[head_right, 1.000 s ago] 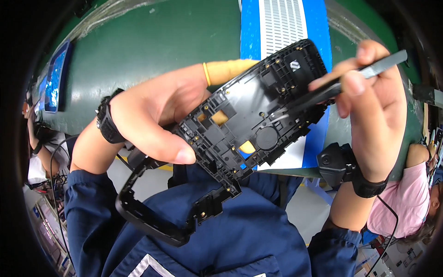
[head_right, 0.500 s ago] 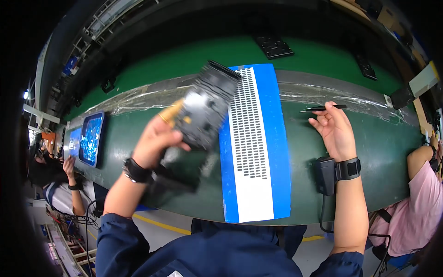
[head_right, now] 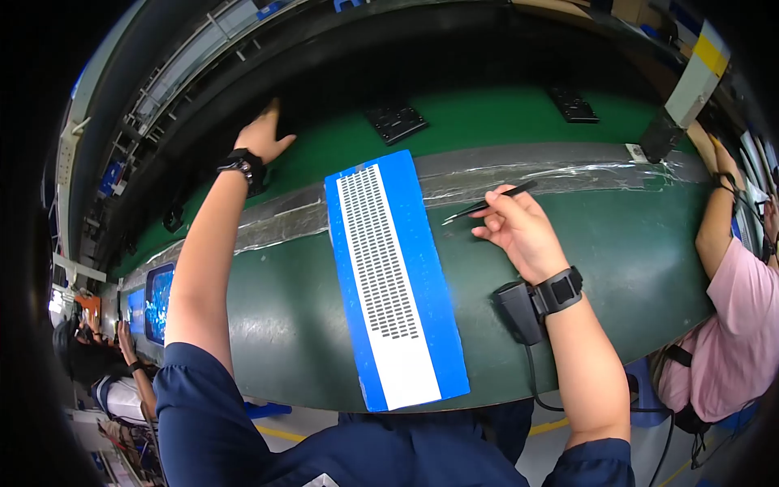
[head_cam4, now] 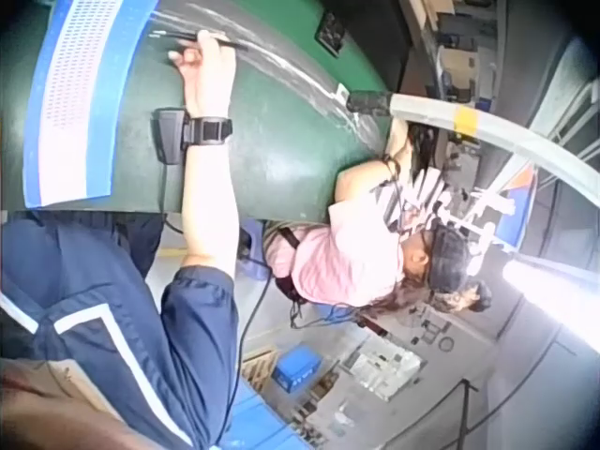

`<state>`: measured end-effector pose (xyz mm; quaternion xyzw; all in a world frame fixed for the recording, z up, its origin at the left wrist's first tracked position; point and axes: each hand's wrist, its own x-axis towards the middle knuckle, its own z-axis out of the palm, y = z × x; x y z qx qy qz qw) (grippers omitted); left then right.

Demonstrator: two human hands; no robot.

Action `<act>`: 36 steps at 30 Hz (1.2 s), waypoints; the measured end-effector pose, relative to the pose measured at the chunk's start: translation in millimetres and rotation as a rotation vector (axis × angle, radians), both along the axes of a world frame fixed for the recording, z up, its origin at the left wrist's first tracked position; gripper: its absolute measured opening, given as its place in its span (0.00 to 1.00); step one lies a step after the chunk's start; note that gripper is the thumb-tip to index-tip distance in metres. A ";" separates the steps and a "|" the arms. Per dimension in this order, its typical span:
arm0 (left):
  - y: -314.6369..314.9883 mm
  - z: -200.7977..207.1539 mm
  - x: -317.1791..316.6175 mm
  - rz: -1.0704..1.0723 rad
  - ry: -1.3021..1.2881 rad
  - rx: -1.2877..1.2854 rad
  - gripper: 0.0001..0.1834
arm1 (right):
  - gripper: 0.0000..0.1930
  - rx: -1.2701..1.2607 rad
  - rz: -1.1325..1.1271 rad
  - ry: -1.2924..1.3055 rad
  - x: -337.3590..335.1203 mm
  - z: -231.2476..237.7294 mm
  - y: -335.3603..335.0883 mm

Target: Assembling and inspecting electronic components within a plastic housing using tweezers and a pointed tool.

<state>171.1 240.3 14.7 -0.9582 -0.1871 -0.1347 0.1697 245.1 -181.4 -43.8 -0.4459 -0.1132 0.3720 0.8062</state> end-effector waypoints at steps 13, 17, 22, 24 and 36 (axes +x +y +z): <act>-96.1 -42.3 118.9 -0.426 0.265 0.322 0.25 | 0.04 0.013 -0.005 0.033 -0.3 0.9 2.1; -96.1 -18.1 100.6 -0.464 0.220 0.236 0.31 | 0.04 -0.004 -0.017 0.030 -0.5 1.0 -0.4; -68.4 15.6 64.7 -0.448 -0.353 -0.100 0.36 | 0.04 0.022 -0.002 0.016 -0.8 -2.4 -1.3; -52.9 31.4 50.3 -0.538 -0.549 -0.528 0.36 | 0.03 0.018 0.000 0.025 -1.3 -1.6 -1.1; -159.8 21.2 -91.6 -0.428 -0.387 -1.807 0.18 | 0.06 -0.046 0.008 -0.108 3.8 -7.8 -0.1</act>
